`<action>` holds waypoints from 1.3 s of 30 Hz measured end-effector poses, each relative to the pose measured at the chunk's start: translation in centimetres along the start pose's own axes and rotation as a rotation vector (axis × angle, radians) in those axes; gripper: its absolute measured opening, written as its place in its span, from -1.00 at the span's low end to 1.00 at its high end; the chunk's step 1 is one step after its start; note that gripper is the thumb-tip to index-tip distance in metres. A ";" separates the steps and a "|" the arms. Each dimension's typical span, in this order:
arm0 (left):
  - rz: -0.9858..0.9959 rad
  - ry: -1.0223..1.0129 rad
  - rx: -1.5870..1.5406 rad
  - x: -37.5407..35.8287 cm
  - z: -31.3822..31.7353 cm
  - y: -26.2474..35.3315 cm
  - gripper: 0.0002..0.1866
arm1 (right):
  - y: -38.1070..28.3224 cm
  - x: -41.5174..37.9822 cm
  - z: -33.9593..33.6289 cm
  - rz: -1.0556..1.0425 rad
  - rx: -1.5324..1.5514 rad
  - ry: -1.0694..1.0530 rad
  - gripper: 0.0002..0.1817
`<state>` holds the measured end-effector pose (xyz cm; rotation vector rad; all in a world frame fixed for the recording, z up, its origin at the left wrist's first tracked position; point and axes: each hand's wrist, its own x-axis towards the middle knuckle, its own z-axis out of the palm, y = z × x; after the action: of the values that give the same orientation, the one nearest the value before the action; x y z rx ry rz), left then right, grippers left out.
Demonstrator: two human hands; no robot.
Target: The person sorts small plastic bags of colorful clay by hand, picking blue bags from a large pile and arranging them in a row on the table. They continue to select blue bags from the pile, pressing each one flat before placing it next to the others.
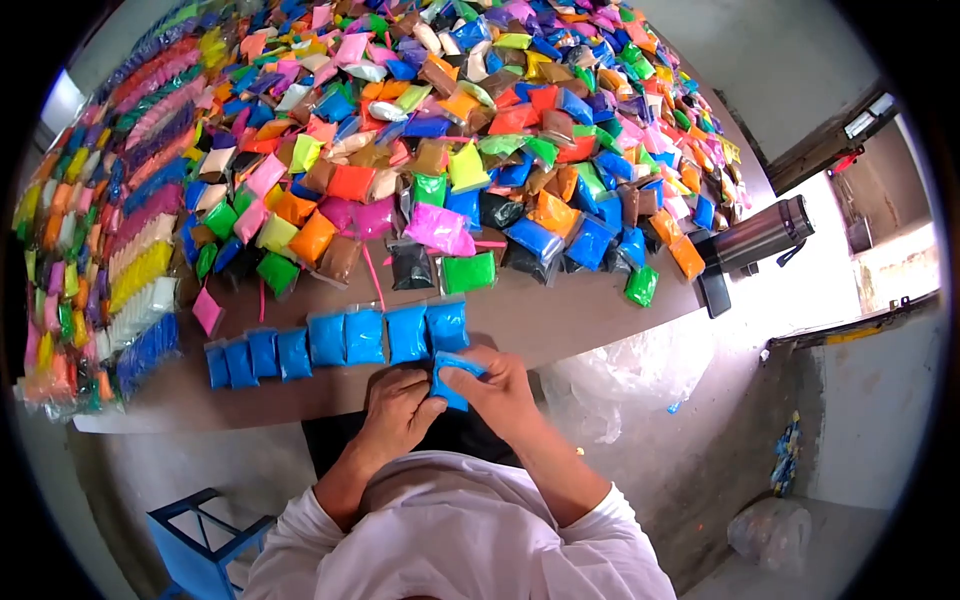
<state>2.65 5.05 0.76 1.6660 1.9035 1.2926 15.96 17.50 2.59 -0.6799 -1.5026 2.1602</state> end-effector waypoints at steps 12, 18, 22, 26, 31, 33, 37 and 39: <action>0.016 0.067 -0.008 0.5 0.2 0.3 -0.62 | -0.4 -1.1 -0.1 0.088 0.112 -0.072 -0.79; 0.056 0.031 0.029 0.4 0.3 0.1 -0.79 | 0.2 -1.3 -2.2 -0.068 -0.206 0.042 -0.88; 0.055 0.113 0.054 0.4 0.8 0.5 -0.81 | -3.9 0.5 -3.5 0.046 -0.328 0.180 -0.83; 0.079 0.134 0.070 0.4 1.3 0.4 -0.82 | -3.6 2.6 -5.3 0.051 -0.397 0.216 -0.76; 0.085 0.151 0.077 0.5 1.3 0.3 -0.80 | -2.9 3.8 -5.3 -0.033 -0.850 0.128 -0.58; 0.084 0.146 0.078 0.5 1.3 0.4 -0.80 | -2.1 3.9 -5.2 -0.128 -0.820 0.188 -0.58; 0.093 0.167 0.092 0.6 1.4 0.5 -0.80 | -1.7 3.6 -4.6 -0.221 -0.727 0.391 -0.56; 0.093 0.176 0.096 0.5 1.5 0.4 -0.80 | -1.8 3.0 -4.6 -0.248 -0.780 0.400 -0.59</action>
<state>3.84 6.10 0.45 1.7585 2.0394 1.4473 16.43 23.25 2.49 -1.0226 -2.0411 1.1233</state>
